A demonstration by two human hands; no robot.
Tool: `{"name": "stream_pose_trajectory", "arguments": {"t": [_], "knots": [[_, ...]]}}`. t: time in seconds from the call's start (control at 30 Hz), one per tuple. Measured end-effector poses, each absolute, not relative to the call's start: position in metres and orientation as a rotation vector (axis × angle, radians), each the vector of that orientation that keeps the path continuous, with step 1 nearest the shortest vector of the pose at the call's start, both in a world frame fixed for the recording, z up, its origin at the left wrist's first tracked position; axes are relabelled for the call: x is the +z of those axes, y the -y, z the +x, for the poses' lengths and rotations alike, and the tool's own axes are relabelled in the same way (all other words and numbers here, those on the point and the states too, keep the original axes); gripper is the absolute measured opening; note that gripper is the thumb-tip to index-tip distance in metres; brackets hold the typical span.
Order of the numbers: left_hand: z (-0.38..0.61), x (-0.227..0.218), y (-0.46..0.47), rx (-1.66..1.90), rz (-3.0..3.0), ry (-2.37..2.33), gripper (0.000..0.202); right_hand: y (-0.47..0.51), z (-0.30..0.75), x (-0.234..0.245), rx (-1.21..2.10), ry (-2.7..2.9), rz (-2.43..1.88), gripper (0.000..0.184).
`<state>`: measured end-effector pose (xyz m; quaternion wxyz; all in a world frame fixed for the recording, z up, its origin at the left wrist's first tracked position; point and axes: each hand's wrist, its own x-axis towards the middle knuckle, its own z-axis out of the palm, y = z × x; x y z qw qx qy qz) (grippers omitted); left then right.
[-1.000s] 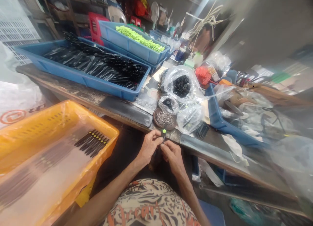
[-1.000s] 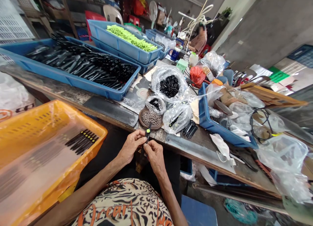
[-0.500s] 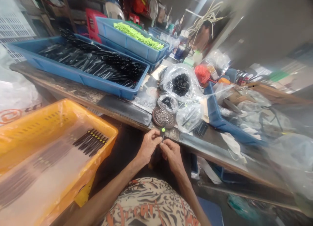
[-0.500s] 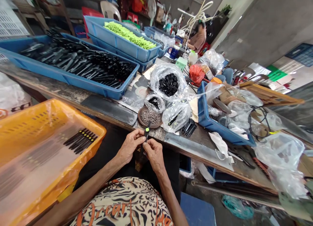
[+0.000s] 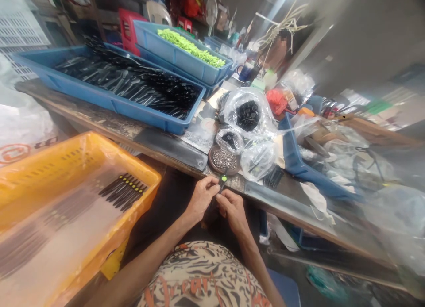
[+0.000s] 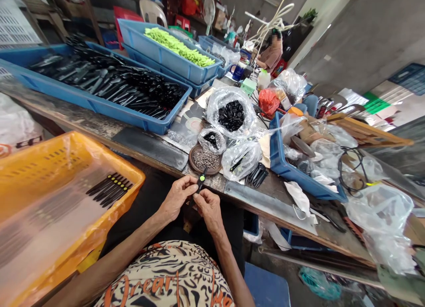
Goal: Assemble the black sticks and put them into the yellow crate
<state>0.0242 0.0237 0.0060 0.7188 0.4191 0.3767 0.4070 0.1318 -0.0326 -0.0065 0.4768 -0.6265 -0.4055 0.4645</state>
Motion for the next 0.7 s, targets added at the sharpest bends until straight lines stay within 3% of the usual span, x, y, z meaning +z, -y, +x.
{"name": "stream_pose_trajectory", "arguments": {"t": [0.7], "knots": [[0.025,0.007,-0.022,0.887,0.935,-0.844,0.01,0.035,0.13,0.004,1.131,1.005,-1.531,0.032]]}}
